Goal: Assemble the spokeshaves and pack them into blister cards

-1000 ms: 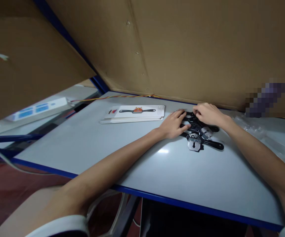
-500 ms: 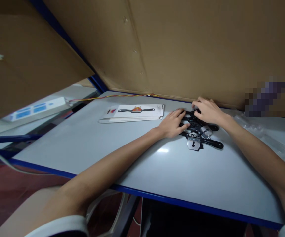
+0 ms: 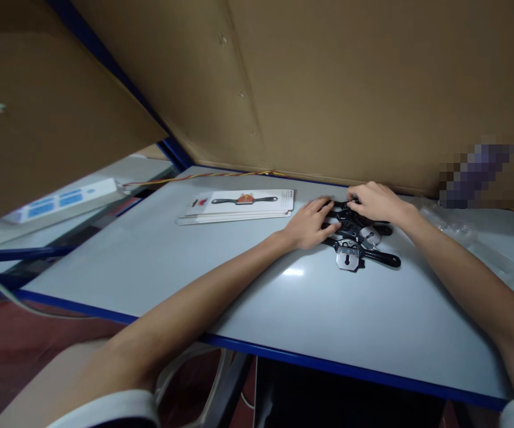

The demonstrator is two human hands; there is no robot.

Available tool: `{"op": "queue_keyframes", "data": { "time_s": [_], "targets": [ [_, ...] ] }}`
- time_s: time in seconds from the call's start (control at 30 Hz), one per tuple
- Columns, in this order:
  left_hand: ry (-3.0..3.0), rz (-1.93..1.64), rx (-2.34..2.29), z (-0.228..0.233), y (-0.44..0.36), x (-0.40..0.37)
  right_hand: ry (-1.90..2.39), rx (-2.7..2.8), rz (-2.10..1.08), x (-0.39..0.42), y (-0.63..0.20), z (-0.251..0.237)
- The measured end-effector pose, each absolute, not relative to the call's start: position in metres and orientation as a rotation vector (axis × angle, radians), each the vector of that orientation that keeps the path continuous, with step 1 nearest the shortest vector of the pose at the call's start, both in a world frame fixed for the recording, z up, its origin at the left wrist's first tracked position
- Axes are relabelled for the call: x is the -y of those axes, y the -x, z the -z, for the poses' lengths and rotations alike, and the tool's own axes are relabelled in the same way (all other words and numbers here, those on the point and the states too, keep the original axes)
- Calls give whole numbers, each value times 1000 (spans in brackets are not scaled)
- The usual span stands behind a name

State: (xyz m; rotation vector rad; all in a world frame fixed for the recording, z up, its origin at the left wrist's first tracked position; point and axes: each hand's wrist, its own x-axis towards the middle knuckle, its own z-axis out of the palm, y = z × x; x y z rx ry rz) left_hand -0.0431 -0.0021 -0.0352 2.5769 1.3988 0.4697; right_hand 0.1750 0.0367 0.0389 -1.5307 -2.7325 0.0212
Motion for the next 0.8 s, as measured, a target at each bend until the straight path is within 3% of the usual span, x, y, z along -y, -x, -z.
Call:
{"op": "queue_keyframes", "data": {
  "time_s": [0.8],
  "targets": [
    [-2580,-452,-1416,35,44,2,1322,2685,-72,-44,-175,-21]
  ]
}}
